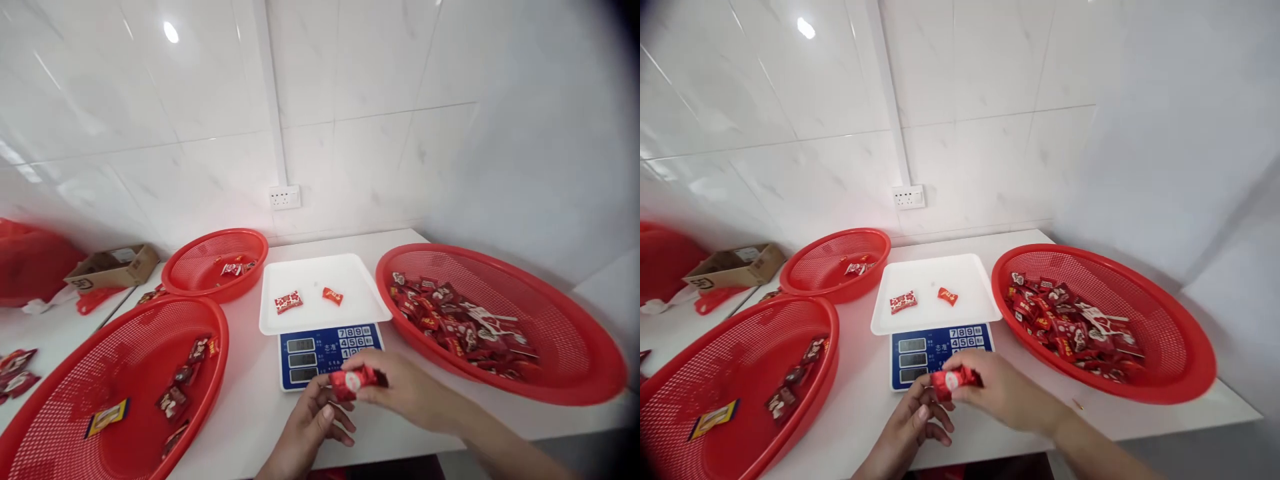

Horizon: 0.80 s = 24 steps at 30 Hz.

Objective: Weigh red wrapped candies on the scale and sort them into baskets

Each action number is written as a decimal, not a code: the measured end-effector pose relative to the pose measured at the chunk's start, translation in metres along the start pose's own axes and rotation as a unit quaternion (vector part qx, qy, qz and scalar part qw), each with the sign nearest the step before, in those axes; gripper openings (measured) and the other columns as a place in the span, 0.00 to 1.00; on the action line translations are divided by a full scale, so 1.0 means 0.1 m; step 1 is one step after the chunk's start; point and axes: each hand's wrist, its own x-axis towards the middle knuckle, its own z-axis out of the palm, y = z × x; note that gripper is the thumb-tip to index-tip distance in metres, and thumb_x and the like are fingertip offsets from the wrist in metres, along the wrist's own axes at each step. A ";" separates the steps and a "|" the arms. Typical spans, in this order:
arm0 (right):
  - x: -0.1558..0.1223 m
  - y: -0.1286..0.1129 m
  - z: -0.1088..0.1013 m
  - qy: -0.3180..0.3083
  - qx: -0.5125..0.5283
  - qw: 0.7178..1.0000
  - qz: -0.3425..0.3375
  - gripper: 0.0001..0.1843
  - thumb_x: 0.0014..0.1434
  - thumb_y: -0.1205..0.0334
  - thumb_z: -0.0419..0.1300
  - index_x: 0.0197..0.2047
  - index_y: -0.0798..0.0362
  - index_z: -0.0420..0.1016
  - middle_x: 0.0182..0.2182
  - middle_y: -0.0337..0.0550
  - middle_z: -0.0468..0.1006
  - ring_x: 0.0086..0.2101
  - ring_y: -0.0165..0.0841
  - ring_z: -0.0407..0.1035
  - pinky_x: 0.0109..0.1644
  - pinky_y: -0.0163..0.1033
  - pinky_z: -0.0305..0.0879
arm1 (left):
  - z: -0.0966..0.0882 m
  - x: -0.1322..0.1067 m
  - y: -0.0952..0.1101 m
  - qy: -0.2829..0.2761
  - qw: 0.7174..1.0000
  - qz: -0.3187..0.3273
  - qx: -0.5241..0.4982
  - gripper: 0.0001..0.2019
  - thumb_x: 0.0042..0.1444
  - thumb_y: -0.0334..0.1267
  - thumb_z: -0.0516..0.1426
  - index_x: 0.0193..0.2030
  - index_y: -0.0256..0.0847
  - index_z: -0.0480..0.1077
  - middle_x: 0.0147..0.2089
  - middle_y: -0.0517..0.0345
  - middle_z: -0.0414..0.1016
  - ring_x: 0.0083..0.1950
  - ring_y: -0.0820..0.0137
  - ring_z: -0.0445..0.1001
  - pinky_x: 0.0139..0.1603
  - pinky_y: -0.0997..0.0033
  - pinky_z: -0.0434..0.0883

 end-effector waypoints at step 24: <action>-0.18 0.42 0.48 0.081 0.256 0.959 0.087 0.29 0.54 0.43 0.57 0.55 0.49 0.63 0.44 0.47 0.71 0.41 0.37 0.69 0.47 0.45 0.67 | 0.16 0.14 0.46 0.065 0.973 0.011 0.220 0.24 0.53 0.49 0.59 0.53 0.38 0.66 0.33 0.54 0.72 0.35 0.68 0.72 0.33 0.71 0.70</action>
